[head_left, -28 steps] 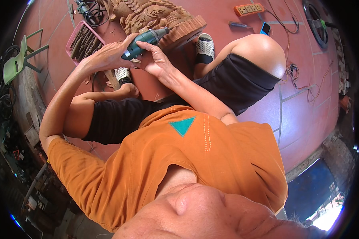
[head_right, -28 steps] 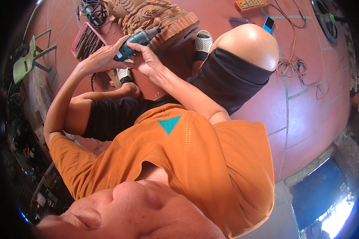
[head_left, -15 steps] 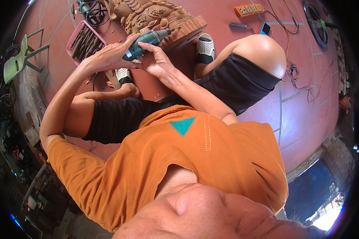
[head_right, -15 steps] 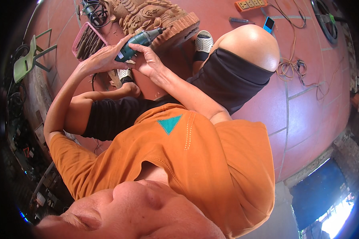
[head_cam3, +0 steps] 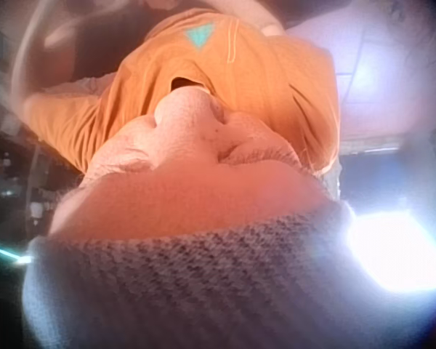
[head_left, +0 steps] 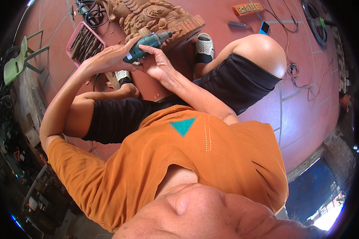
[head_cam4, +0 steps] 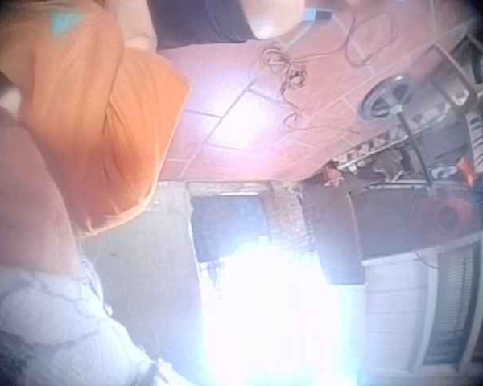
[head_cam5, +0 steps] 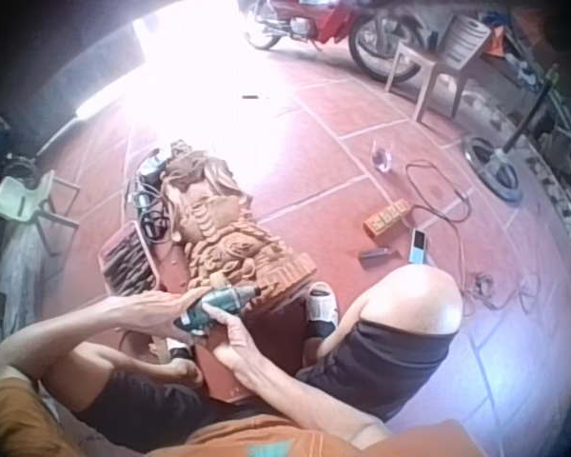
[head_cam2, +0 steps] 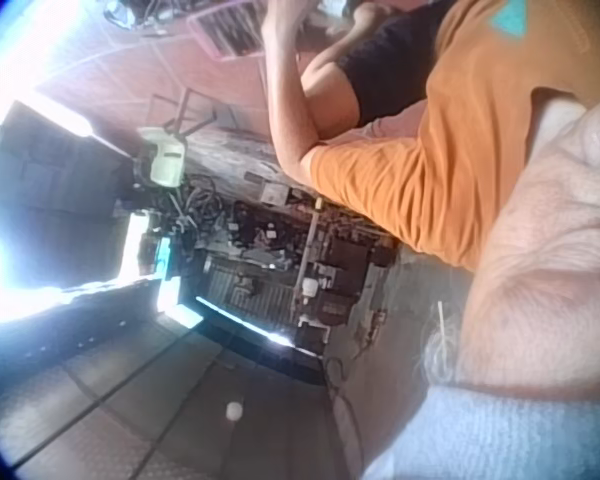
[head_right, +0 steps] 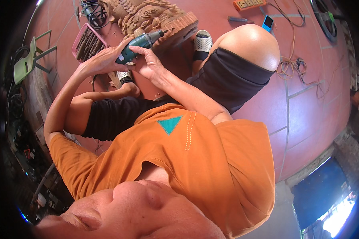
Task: The person uses a handheld rotary tool to carve details into a wooden relief panel. They hold the tool with both hands and move it along the surface of the wood, removing material to refine the design.
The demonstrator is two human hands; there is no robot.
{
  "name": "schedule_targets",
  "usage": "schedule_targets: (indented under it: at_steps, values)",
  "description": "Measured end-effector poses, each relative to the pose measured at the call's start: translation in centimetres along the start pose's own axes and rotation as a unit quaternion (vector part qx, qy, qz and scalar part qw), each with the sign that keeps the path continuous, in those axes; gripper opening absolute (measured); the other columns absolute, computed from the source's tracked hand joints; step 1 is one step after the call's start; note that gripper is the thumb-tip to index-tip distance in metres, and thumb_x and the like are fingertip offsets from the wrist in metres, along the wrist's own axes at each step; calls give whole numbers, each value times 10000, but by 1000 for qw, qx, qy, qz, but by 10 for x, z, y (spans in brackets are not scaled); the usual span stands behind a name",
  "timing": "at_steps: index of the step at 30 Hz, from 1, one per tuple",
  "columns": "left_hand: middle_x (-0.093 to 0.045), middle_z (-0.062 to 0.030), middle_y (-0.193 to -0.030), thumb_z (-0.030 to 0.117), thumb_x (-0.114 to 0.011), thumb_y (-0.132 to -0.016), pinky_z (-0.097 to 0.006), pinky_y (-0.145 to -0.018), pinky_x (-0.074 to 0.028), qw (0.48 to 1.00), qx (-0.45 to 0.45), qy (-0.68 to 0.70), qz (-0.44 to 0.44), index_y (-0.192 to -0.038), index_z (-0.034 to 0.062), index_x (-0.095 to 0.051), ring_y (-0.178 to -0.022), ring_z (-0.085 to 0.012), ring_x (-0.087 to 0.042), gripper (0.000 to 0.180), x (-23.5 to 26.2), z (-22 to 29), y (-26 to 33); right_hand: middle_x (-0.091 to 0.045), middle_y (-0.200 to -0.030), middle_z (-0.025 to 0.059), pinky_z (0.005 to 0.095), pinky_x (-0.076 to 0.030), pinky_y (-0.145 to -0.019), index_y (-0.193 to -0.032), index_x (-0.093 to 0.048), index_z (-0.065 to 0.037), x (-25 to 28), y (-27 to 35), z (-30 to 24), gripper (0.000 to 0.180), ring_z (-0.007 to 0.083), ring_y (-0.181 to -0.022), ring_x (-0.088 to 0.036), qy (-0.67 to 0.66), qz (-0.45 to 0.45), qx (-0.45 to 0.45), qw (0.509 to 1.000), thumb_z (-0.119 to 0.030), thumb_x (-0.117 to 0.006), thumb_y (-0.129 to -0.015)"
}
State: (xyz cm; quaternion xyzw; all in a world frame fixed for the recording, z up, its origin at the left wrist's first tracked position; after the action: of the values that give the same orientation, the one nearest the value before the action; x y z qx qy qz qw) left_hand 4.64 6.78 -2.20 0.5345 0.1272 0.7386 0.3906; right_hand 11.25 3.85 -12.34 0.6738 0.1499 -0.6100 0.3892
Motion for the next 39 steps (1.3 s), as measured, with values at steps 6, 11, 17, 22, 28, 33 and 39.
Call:
schedule_targets:
  at_steps: [6,11,17,22,28,33,39]
  values:
    - [-655,-256,-1092,175,-782,-758,-467,-907,-486,1000,-6,-18,-9,-1526,100,-169,-1060,-406,-635,985,1,2,-2,-648,-1075,43,566,-469,-949,-1131,-600,-117,0,4,0,336,225,-1058,-621,-13,11,-4,1000,-63,-709,-817]
    - [-657,-249,-1083,187,-787,-751,-467,-908,-489,1000,-12,-16,-8,-1524,99,-189,-1057,-410,-635,982,3,6,-2,-646,-1096,52,569,-449,-973,-1142,-593,-109,3,4,1,345,238,-1077,-614,-26,19,-5,999,-62,-708,-820]
    - [-657,-245,-1081,212,-794,-740,-467,-909,-493,1000,-13,-24,-7,-1523,98,-196,-1050,-408,-638,992,2,4,-3,-657,-1137,72,589,-431,-987,-1168,-582,-113,6,4,1,355,271,-1097,-614,-34,19,-4,999,-63,-694,-835]
    - [-655,-247,-1083,216,-798,-735,-466,-909,-494,999,-30,-27,-2,-1525,93,-188,-1053,-410,-637,1005,3,7,-4,-657,-1139,68,588,-431,-987,-1169,-582,-119,6,5,-1,355,267,-1099,-614,-36,15,-1,999,-62,-692,-837]
    - [-657,-254,-1073,203,-799,-739,-460,-902,-494,999,-20,-31,6,-1527,102,-183,-1051,-408,-637,1005,3,2,-4,-655,-1137,76,587,-436,-986,-1171,-582,-108,4,1,-2,357,271,-1102,-614,-28,15,-3,999,-59,-695,-836]
    - [-639,-273,-1082,260,-776,-746,-470,-913,-482,1000,-18,9,5,-1512,101,-194,-1063,-420,-619,975,4,1,-2,-663,-1045,49,553,-497,-919,-1105,-610,-108,-3,0,-4,318,228,-1024,-638,-12,17,2,1000,-43,-710,-810]
    - [-620,-294,-1113,343,-759,-771,-474,-922,-470,1000,-21,2,20,-1508,79,-188,-1077,-431,-603,968,7,4,1,-665,-1091,56,576,-472,-940,-1143,-602,-109,0,-8,-1,342,243,-1059,-632,-18,1,-4,1000,-52,-709,-823]
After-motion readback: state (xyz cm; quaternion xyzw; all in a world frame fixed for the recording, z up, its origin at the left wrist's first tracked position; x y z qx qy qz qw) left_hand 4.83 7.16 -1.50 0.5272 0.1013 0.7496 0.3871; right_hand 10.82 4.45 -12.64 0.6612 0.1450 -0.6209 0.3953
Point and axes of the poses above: each hand's wrist, its own y-axis away from the middle knuckle, its own x-axis out of the back of the hand, z = x × y, the point moved 8 cm from there along -y, towards the middle knuckle
